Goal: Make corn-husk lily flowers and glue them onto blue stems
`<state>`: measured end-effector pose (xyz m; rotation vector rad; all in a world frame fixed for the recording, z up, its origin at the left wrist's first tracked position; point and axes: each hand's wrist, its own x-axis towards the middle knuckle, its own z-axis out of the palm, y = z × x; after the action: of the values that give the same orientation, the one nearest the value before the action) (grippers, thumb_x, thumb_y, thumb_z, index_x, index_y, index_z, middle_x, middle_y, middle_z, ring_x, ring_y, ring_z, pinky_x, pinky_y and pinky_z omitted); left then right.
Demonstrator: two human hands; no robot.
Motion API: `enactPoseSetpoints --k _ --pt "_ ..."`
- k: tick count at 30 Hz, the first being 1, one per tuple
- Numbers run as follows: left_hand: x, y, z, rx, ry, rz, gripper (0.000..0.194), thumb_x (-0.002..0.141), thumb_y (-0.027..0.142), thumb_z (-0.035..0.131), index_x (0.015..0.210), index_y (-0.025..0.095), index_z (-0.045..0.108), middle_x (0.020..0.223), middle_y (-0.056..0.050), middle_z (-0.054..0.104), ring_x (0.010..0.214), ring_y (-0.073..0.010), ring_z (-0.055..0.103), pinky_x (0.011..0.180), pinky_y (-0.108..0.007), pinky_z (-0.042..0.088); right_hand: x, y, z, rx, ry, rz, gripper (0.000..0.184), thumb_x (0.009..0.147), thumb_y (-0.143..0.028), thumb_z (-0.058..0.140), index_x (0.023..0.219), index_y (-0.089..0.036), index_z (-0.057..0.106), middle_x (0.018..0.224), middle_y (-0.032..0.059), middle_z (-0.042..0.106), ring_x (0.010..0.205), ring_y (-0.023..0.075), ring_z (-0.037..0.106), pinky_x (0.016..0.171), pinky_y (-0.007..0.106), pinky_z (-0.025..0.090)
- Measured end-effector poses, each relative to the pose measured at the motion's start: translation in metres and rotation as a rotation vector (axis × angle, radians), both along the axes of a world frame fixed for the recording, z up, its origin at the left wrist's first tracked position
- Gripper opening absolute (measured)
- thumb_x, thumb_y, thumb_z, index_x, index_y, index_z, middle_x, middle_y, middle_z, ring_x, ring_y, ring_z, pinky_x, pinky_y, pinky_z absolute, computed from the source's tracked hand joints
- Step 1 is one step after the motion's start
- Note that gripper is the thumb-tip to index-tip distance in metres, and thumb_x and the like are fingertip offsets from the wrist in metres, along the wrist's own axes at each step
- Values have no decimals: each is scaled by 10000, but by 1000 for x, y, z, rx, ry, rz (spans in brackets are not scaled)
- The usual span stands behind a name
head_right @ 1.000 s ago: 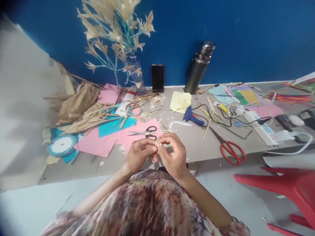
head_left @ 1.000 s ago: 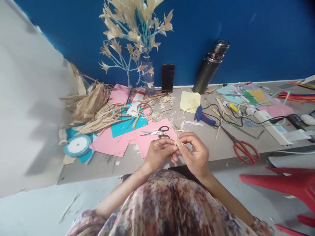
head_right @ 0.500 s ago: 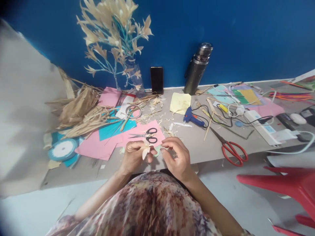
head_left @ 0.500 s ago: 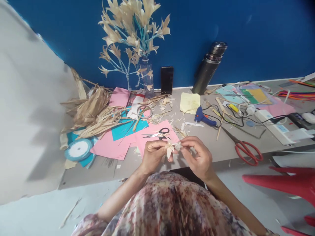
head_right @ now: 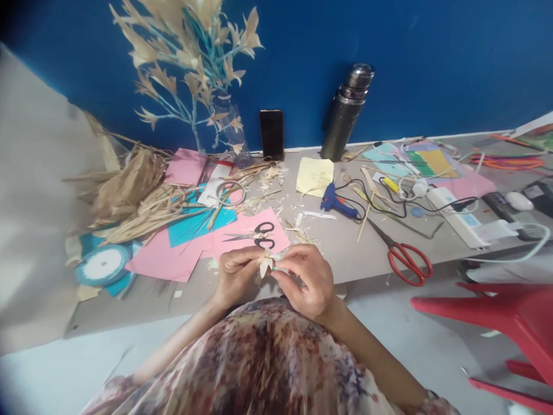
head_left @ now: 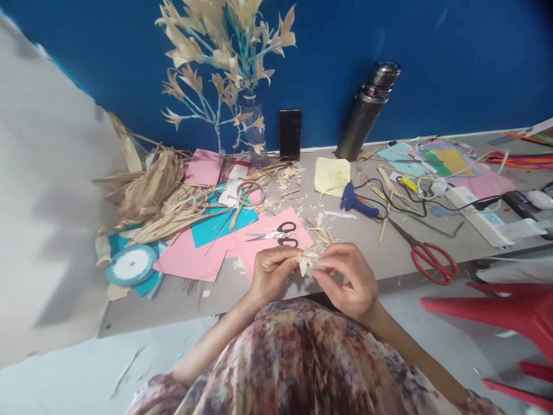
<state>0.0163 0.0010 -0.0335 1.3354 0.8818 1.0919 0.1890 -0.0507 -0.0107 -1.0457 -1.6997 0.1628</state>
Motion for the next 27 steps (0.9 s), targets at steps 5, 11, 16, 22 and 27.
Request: enactPoseSetpoints --k 5,11,16,22,27 --pt "0 -1 0 3 -20 -30 202 823 387 782 797 193 832 629 -45 723 583 -169 634 609 -281 513 -2 6 6 53 -70 -23 269 858 -70 702 1051 -256 721 963 76 620 799 181 666 621 290 575" --pt "0 -1 -2 -208 -165 -173 258 817 418 786 785 163 816 538 -25 663 484 -137 578 522 -257 477 -4 6 4 34 -26 -17 272 862 -50 681 1027 -261 730 943 69 635 816 189 678 642 304 585" --pt "3 2 -13 -280 -280 -216 247 776 390 827 730 151 785 540 -27 664 483 -131 587 515 -252 475 -6 7 7 32 -26 7 258 873 -50 670 1033 -247 718 970 78 652 845 188 694 678 311 602" --pt "0 5 -10 -361 -276 -98 285 706 418 863 729 157 751 601 -22 699 444 -109 563 441 -227 449 -6 5 4 -9 38 -25 253 873 -65 663 1056 -234 703 964 96 685 864 216 690 631 314 597" --pt "0 5 -4 -322 -258 5 260 696 398 863 743 169 748 583 -3 685 447 -111 559 448 -232 459 -9 9 10 70 -51 -49 235 872 -78 679 1034 -245 714 961 90 678 860 214 692 686 331 600"
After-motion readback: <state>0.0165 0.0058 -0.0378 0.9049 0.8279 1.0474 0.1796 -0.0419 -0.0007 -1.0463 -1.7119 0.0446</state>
